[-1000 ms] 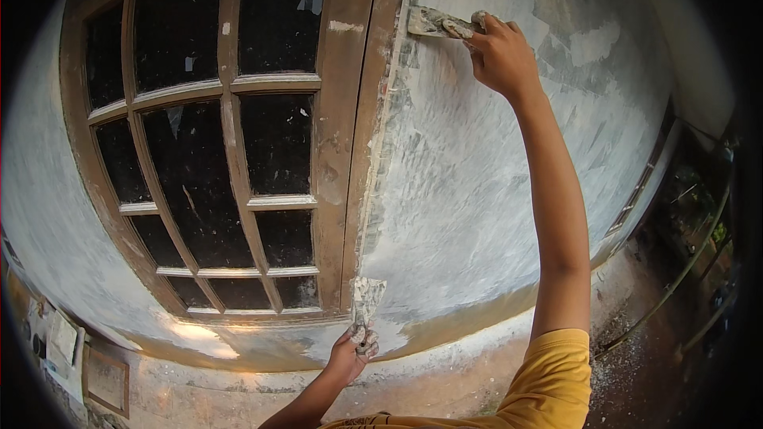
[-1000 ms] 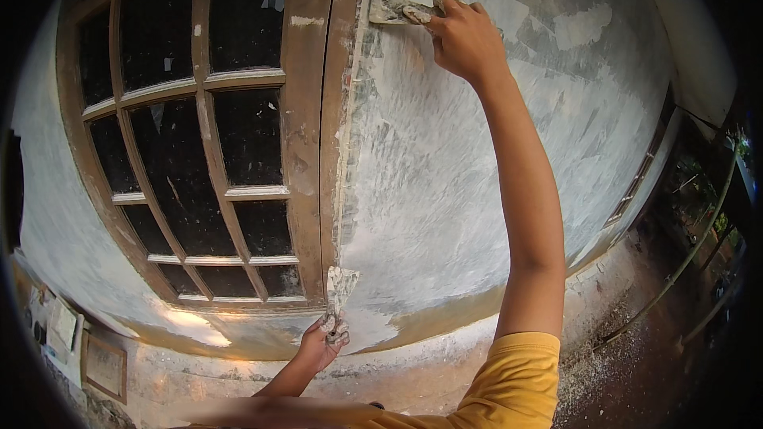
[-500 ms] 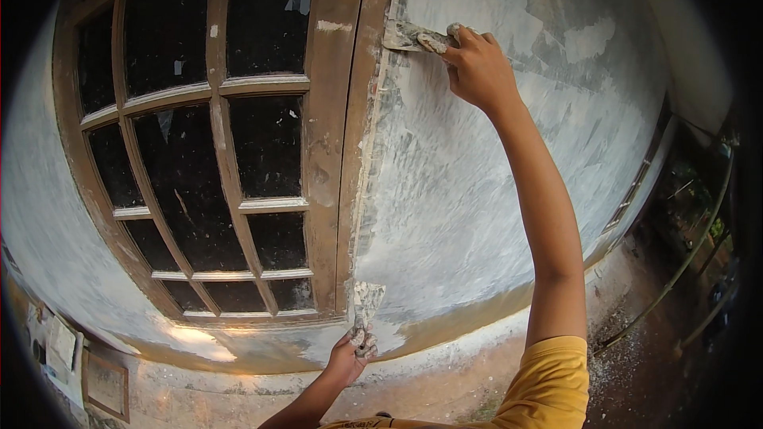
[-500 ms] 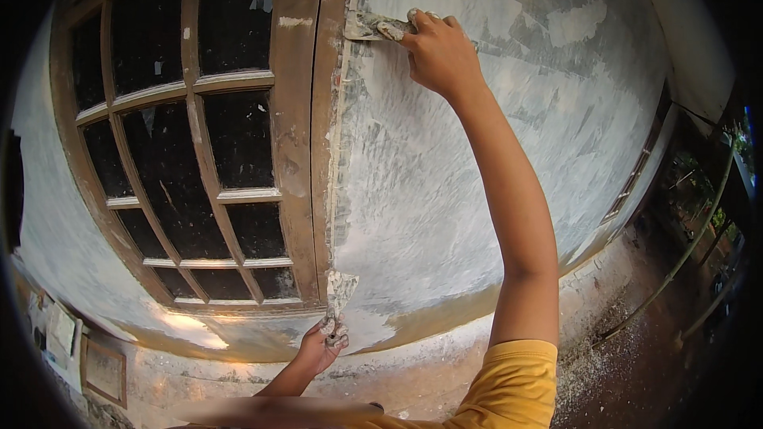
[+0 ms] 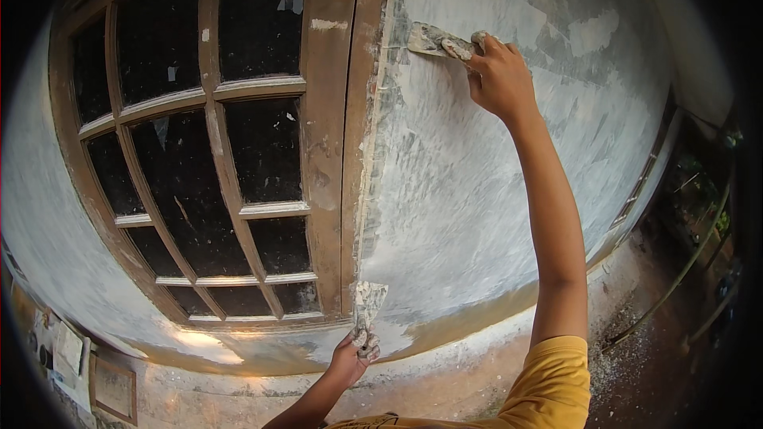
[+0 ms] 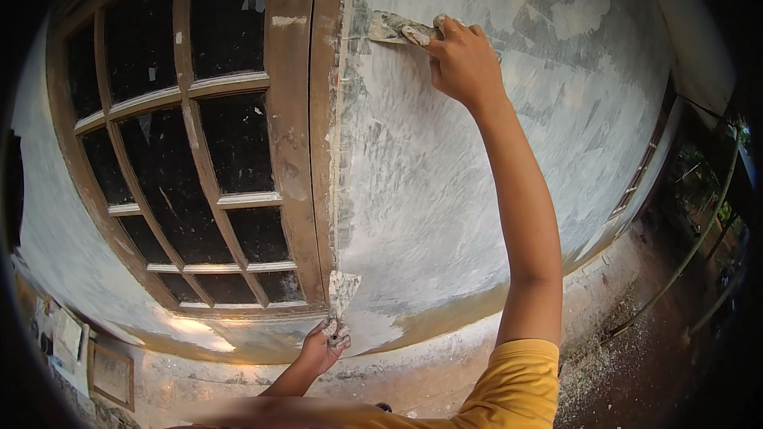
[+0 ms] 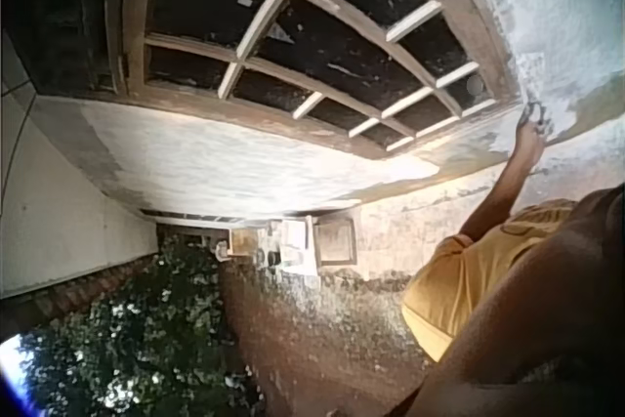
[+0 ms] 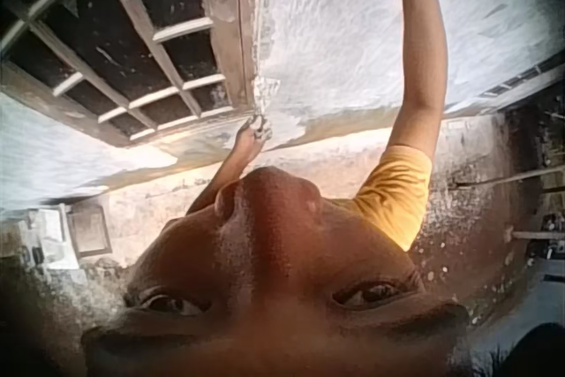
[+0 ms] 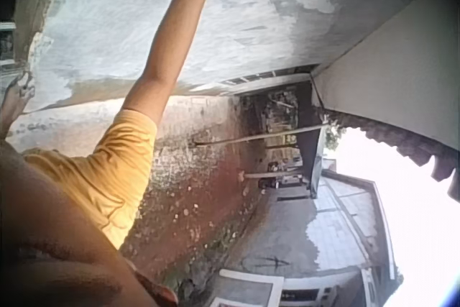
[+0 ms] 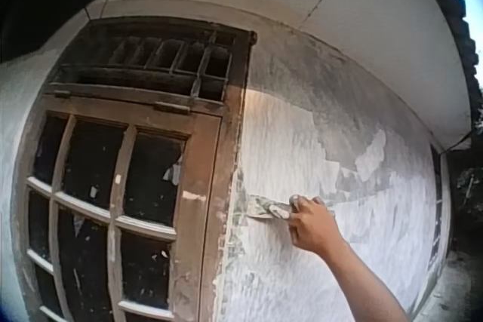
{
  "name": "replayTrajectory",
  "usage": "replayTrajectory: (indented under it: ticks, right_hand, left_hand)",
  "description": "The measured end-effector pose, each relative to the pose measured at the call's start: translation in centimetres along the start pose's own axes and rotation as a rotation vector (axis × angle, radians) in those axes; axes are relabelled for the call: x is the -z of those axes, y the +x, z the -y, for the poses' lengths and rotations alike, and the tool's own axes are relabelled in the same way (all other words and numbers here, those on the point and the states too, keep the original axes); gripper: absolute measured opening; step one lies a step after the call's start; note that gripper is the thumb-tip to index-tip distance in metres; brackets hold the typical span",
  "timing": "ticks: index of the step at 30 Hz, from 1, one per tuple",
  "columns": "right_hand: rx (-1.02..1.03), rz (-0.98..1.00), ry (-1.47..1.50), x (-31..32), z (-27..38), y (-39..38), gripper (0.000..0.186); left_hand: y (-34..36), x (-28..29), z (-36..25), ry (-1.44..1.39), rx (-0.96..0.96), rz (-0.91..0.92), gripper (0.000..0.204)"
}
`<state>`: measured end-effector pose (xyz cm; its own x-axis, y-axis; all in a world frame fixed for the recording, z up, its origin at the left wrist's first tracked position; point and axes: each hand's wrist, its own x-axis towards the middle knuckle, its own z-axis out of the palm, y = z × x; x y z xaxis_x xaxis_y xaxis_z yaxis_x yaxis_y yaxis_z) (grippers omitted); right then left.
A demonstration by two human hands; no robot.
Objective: The person applies plaster to an exterior wall using a trowel and a putty knife.
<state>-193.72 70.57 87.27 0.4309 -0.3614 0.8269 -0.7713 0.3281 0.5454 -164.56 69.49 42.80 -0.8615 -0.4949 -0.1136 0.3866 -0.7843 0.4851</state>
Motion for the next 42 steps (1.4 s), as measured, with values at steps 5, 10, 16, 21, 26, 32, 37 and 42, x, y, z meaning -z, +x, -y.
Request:
replayTrajectory:
  ticks: [5, 10, 16, 21, 26, 32, 37, 42]
  right_hand:
    - [0.023, 0.096, 0.081, 0.4, 3.1, 0.1, 0.013]
    - [0.035, 0.185, 0.076, 0.0, 2.3, -0.8, 0.014]
    - [-0.03, 0.121, 0.072, 0.9, 3.3, -1.2, 0.013]
    - [0.047, 0.136, 0.096, -1.1, 4.2, -1.7, 0.013]
    - [-0.117, 0.163, 0.039, 1.5, 4.0, -4.5, 0.017]
    - [-0.536, 0.221, 0.811, 4.0, 9.8, -14.9, 0.029]
    - [-1.341, 0.476, 1.703, 7.7, 20.1, -25.3, 0.037]
    - [-1.925, 0.411, 1.885, 10.9, 28.1, -33.6, 0.034]
  left_hand:
    - [1.0, 0.3, -0.7, 0.025, -0.025, 0.004, 0.016]
    - [1.9, 0.3, -0.9, 0.022, -0.021, 0.034, 0.015]
    - [3.2, 0.5, -1.4, 0.034, -0.032, -0.008, 0.016]
    - [4.2, -0.1, -1.6, -0.002, -0.007, 0.062, 0.019]
    - [3.6, 0.0, -1.3, 0.01, -0.046, 0.029, 0.018]
    - [2.6, 1.2, 0.9, 0.007, -0.004, -0.031, 0.019]
    - [2.3, 2.6, 2.0, 0.017, -0.039, 0.033, 0.02]
    - [2.7, 3.1, 3.0, 0.067, -0.032, -0.032, 0.027]
